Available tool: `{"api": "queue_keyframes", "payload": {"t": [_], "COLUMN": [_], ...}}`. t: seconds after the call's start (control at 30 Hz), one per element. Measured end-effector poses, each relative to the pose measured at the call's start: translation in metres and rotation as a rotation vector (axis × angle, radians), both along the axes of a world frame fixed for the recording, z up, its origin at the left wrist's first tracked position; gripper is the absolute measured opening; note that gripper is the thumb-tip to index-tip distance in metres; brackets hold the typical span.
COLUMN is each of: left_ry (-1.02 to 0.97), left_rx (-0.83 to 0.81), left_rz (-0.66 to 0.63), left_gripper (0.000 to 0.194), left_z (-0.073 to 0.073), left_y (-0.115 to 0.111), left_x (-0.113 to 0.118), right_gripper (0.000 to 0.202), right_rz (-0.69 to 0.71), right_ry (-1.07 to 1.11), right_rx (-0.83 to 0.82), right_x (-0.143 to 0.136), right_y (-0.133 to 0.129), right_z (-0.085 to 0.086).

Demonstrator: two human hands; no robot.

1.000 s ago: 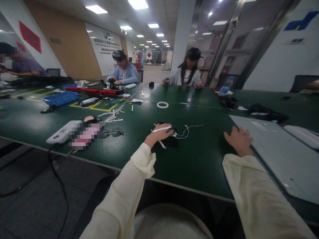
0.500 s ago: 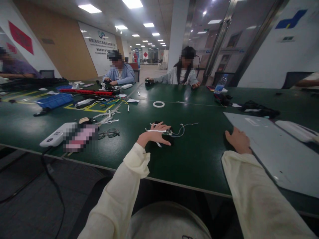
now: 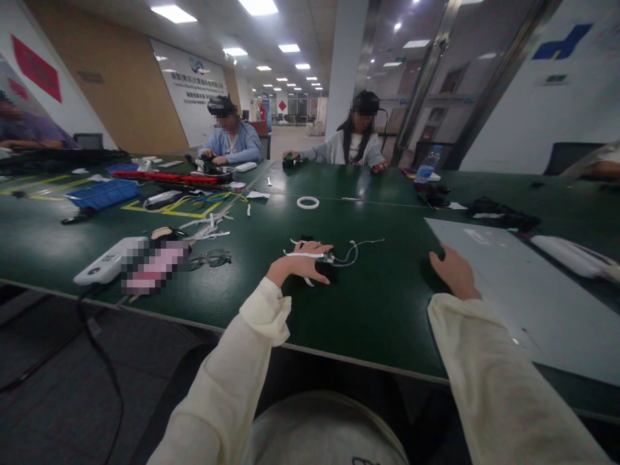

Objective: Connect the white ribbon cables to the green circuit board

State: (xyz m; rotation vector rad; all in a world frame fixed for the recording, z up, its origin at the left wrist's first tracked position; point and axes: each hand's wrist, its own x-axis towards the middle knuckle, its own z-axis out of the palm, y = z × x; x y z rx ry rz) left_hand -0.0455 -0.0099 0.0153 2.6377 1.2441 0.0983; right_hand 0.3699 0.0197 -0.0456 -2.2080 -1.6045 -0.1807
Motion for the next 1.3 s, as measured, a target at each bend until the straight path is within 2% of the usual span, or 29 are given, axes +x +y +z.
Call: {"api": "queue_keyframes", "payload": {"t": [0.4, 0.97, 1.1, 1.3], "left_ry": [0.003, 0.002, -0.025, -0.134], "left_rx": [0.025, 0.026, 0.064, 0.179], "left_rz": [0.035, 0.032, 0.011, -0.028], "left_gripper": [0.102, 0.099, 0.095, 0.094], "left_z": [-0.003, -0.001, -0.001, 0.003], "left_y": [0.002, -0.002, -0.001, -0.002], "left_x": [0.001, 0.001, 0.001, 0.003], "right_gripper": [0.054, 0.048, 0.044, 0.041], "right_rz": [0.036, 0.051, 0.054, 0.156], "right_ry": [0.044, 0.044, 0.064, 0.170], "right_rx": [0.010, 0.042, 0.061, 0.077], "right_x": [-0.020, -0.023, -0.032, -0.060], "right_y": [0.000, 0.000, -0.004, -0.014], "right_z": [0.003, 0.002, 0.006, 0.016]}}
